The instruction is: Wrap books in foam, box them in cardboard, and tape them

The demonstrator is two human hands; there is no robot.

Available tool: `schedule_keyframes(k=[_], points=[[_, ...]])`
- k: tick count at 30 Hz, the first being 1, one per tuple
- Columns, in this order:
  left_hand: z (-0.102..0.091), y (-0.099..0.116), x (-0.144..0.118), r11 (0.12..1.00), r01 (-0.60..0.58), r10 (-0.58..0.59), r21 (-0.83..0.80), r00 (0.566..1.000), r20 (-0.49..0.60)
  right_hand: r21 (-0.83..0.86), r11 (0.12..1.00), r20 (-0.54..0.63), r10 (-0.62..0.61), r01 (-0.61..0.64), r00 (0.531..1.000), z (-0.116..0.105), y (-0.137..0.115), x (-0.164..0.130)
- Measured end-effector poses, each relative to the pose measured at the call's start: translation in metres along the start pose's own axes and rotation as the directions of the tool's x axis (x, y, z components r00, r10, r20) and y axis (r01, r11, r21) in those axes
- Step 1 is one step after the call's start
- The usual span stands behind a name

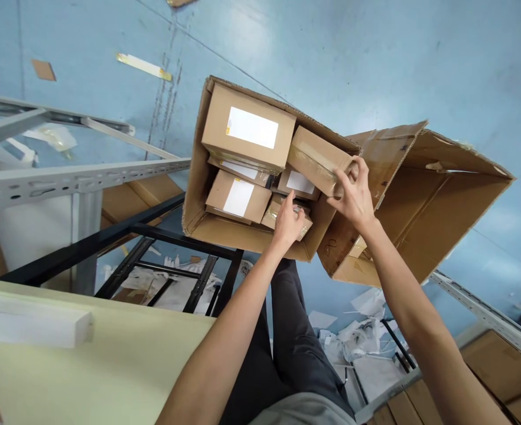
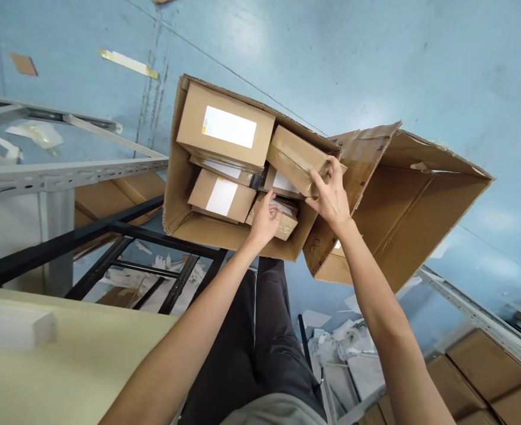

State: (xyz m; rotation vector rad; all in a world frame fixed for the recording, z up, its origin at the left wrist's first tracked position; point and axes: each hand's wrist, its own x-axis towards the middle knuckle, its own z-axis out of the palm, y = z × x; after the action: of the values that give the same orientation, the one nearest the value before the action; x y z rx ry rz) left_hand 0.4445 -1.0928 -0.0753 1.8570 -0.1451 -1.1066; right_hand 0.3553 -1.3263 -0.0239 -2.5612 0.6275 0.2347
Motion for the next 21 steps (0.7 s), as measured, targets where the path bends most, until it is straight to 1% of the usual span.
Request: schedule_keyframes(k=[2,5,8,11,13,16,18,21], points=[[-0.002,-0.001,-0.003,1.0,-0.005,0.006,-0.03,1.0,0.003,0.009,1.0,-0.051,0.015,-0.015,0.999,-0.008,0.005,-0.012],[-0.009,0.004,0.0,0.996,-0.022,0.022,-0.088,1.0,0.001,0.027,0.998,-0.162,0.065,-0.061,0.985,-0.02,0.009,-0.04],[-0.018,0.017,0.016,0.98,-0.075,0.068,-0.183,0.997,-0.043,0.056,0.997,-0.235,0.07,-0.059,0.97,-0.028,0.009,-0.072],[-0.028,0.035,0.038,0.953,-0.128,0.113,-0.274,0.991,-0.069,0.081,0.997,-0.235,0.024,-0.005,0.972,-0.031,0.004,-0.088],[-0.035,0.046,0.05,0.939,-0.139,0.13,-0.315,0.99,-0.052,0.089,0.996,-0.206,0.021,-0.003,0.978,-0.032,0.002,-0.084],[-0.043,0.055,0.061,0.936,-0.167,0.168,-0.31,0.986,-0.024,0.09,0.996,-0.143,0.031,-0.018,0.989,-0.031,0.01,-0.062],[-0.046,0.054,0.065,0.944,-0.208,0.212,-0.256,0.977,-0.011,0.085,0.996,-0.111,0.025,-0.016,0.993,-0.028,0.023,-0.044],[-0.044,0.043,0.076,0.95,-0.276,0.28,-0.143,0.96,0.009,0.07,0.997,-0.076,0.051,-0.046,0.996,-0.013,0.045,-0.02]])
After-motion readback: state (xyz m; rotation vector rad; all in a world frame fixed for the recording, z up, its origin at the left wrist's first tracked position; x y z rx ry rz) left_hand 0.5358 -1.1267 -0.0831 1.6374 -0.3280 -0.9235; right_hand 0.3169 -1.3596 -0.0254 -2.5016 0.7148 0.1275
